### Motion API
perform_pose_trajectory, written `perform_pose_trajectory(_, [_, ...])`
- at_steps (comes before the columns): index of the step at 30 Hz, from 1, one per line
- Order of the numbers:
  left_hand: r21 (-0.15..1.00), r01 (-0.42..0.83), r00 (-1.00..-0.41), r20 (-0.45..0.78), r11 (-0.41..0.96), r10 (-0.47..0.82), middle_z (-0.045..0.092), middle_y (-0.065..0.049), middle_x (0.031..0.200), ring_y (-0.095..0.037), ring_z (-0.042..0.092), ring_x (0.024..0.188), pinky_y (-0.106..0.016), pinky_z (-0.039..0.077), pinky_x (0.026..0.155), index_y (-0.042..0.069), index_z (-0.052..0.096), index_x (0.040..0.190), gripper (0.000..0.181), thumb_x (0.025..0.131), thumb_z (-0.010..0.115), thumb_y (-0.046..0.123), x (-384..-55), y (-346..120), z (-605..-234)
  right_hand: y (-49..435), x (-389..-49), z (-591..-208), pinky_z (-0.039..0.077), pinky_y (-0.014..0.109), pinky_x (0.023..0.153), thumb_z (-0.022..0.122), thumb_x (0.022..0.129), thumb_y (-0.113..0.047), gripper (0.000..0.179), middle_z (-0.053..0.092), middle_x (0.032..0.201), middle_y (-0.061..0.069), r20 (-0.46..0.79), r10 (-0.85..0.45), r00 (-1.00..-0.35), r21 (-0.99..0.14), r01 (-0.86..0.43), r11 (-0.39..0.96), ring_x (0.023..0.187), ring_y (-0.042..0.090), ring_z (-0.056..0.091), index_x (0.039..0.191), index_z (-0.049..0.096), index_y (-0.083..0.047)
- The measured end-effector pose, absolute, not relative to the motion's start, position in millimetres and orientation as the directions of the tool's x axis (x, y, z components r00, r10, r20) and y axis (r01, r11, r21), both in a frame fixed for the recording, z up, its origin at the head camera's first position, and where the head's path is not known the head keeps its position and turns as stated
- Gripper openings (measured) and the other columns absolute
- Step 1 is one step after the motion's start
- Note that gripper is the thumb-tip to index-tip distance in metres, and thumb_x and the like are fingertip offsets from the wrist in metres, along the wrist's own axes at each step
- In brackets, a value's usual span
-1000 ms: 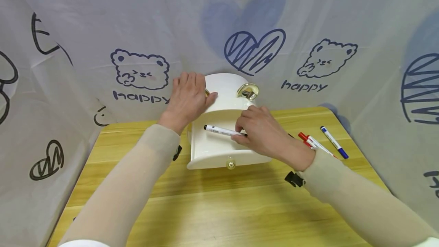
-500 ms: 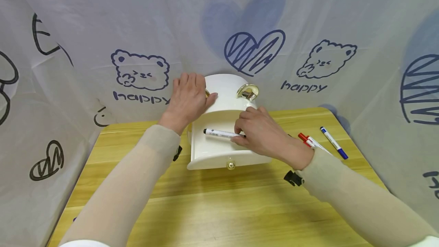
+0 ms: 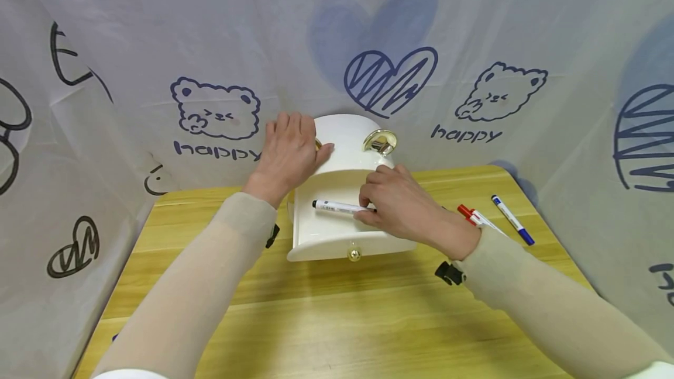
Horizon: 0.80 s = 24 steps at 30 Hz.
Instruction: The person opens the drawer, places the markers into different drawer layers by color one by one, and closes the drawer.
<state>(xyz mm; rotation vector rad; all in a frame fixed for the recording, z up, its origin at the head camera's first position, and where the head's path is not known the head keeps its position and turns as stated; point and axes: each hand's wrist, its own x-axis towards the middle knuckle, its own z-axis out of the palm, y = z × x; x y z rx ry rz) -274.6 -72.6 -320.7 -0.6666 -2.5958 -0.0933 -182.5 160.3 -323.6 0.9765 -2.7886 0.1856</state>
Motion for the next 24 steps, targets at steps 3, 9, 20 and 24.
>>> perform_pose_trajectory(3, [-0.045, 0.469, -0.783, 0.441, 0.882, 0.438, 0.038, -0.01, 0.093, -0.032, 0.034, 0.09, -0.045, 0.029, 0.084, 0.008, 0.038, 0.097, 0.049, 0.105, 0.056, 0.052, -274.6, -72.4, -320.7, 160.2, -183.1, -324.0, 0.032, 0.037, 0.077, 0.084, 0.091, -0.036, 0.022, 0.07, 0.095, -0.002, 0.209, -0.608, -0.766, -0.053, -0.629, 0.775, 0.09, 0.02, 0.056, 0.091, 0.077, -0.015])
perform_pose_trajectory(9, [-0.039, 0.462, -0.796, 0.422, 0.886, 0.434, 0.038, -0.01, 0.093, -0.031, 0.034, 0.091, -0.045, 0.03, 0.085, 0.009, 0.037, 0.097, 0.048, 0.106, 0.055, 0.053, -275.0, -71.9, -320.2, 160.2, -183.6, -324.4, 0.032, 0.037, 0.077, 0.084, 0.09, -0.036, 0.022, 0.07, 0.093, -0.003, 0.208, -0.613, -0.762, -0.052, -0.635, 0.771, 0.088, 0.019, 0.055, 0.088, 0.075, -0.016])
perform_pose_trajectory(20, [-0.042, 0.466, -0.784, 0.443, 0.884, 0.434, 0.038, -0.01, 0.092, -0.032, 0.034, 0.09, -0.045, 0.029, 0.084, 0.008, 0.039, 0.097, 0.049, 0.105, 0.056, 0.053, -273.5, -71.8, -320.4, 160.9, -183.1, -323.5, 0.033, 0.038, 0.077, 0.084, 0.09, -0.037, 0.023, 0.067, 0.09, -0.004, 0.196, -0.631, -0.751, -0.045, -0.65, 0.759, 0.088, 0.019, 0.056, 0.088, 0.075, -0.017])
perform_pose_trajectory(24, [-0.039, 0.463, -0.789, 0.438, 0.886, 0.431, 0.039, -0.01, 0.092, -0.032, 0.035, 0.09, -0.045, 0.03, 0.084, 0.008, 0.039, 0.097, 0.049, 0.105, 0.056, 0.053, -273.4, -71.5, -320.0, 160.6, -182.9, -324.5, 0.034, 0.038, 0.08, 0.083, 0.091, -0.038, 0.023, 0.068, 0.093, -0.004, 0.18, -0.622, -0.762, -0.062, -0.639, 0.766, 0.093, 0.019, 0.057, 0.091, 0.077, -0.016])
